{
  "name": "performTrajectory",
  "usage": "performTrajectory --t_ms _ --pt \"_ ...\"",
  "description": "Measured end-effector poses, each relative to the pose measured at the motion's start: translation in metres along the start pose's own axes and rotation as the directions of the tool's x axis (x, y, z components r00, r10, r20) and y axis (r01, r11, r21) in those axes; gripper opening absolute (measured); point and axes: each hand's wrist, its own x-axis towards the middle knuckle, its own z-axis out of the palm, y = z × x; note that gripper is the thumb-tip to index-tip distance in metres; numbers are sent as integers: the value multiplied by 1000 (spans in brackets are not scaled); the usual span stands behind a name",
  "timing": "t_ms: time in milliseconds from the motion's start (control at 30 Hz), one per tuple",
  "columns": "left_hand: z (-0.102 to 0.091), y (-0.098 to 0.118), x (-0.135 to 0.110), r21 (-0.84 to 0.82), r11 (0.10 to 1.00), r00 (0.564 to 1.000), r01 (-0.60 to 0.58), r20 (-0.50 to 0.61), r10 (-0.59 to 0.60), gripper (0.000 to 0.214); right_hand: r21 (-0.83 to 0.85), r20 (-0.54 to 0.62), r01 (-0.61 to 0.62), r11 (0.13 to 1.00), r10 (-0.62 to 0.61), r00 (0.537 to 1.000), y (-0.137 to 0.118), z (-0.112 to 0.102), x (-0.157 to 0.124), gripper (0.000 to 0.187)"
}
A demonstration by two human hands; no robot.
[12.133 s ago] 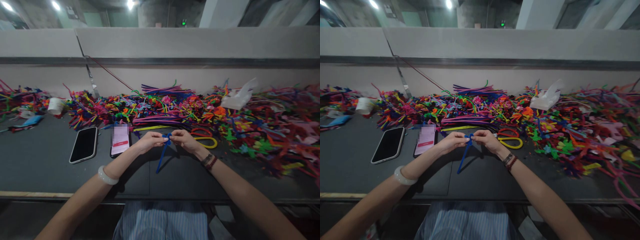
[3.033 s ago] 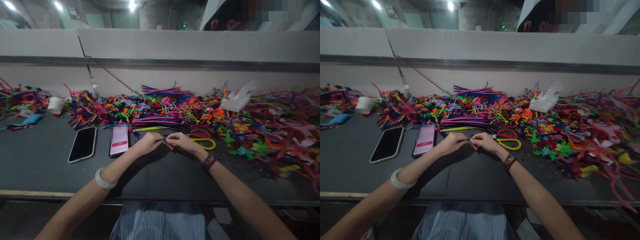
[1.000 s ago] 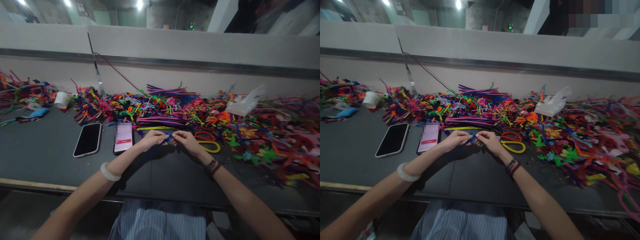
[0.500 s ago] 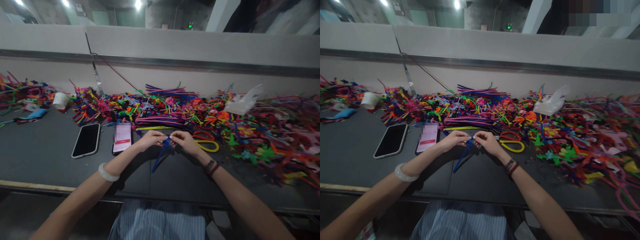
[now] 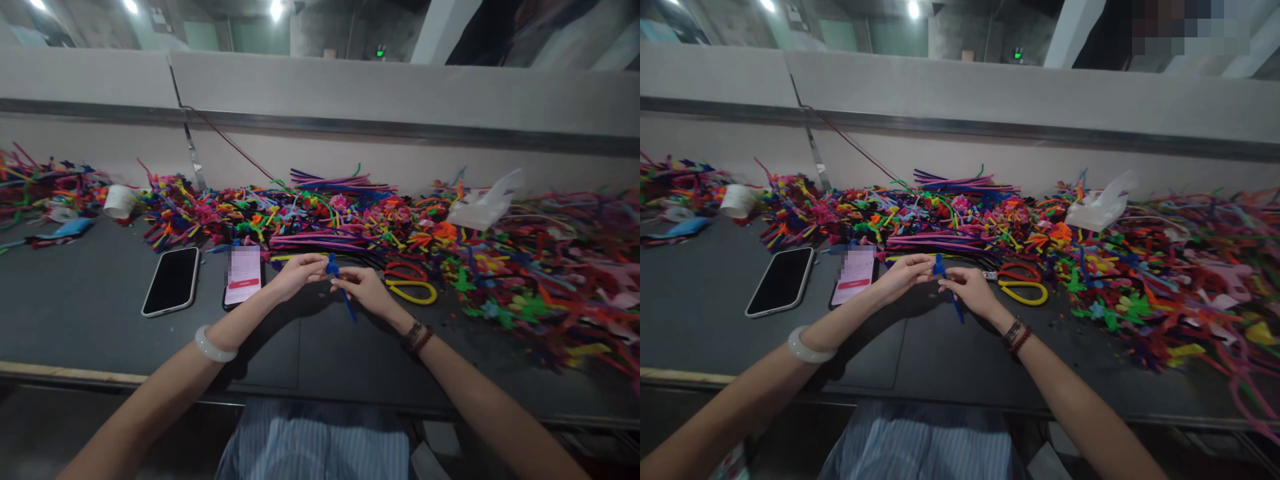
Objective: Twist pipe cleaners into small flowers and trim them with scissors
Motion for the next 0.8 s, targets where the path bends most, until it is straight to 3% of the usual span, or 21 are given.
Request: performTrajectory --t_ms 133,233,333,433,500,600,667,733,800 --pt "1 1 -1 106 993 999 -50 -2 51 26 -228 -72 118 967 -137 988 -1 -3 -2 21" --pt "0 1 -1 153 986 997 -65 -21 69 26 -465 -109 205 861 -285 952 2 -7 -3 18" --pt "-3 0 -1 224 974 998 37 38 -46 26 -634 -55 292 716 -418 907 7 -15 -2 22" --pt "-4 0 -1 294 946 974 133 139 -180 28 -725 60 366 584 -476 878 11 -24 -1 26" --pt "-4 -1 -2 287 945 965 156 159 -207 28 -742 104 398 539 -494 863 13 -27 -1 28" --pt "-4 -3 -1 207 966 975 158 121 -186 28 -715 72 412 565 -526 847 11 -25 -1 28" --pt "-4 -4 0 170 975 984 140 81 -156 28 -663 -87 359 657 -544 835 8 -20 -2 25" --pt "-4 -5 1 171 978 991 119 34 -127 28 -569 -333 275 775 -523 785 3 -13 -4 17" --pt "-5 -5 2 180 979 995 100 -2 -102 28 -463 -479 240 853 -469 742 -2 -7 -6 8"
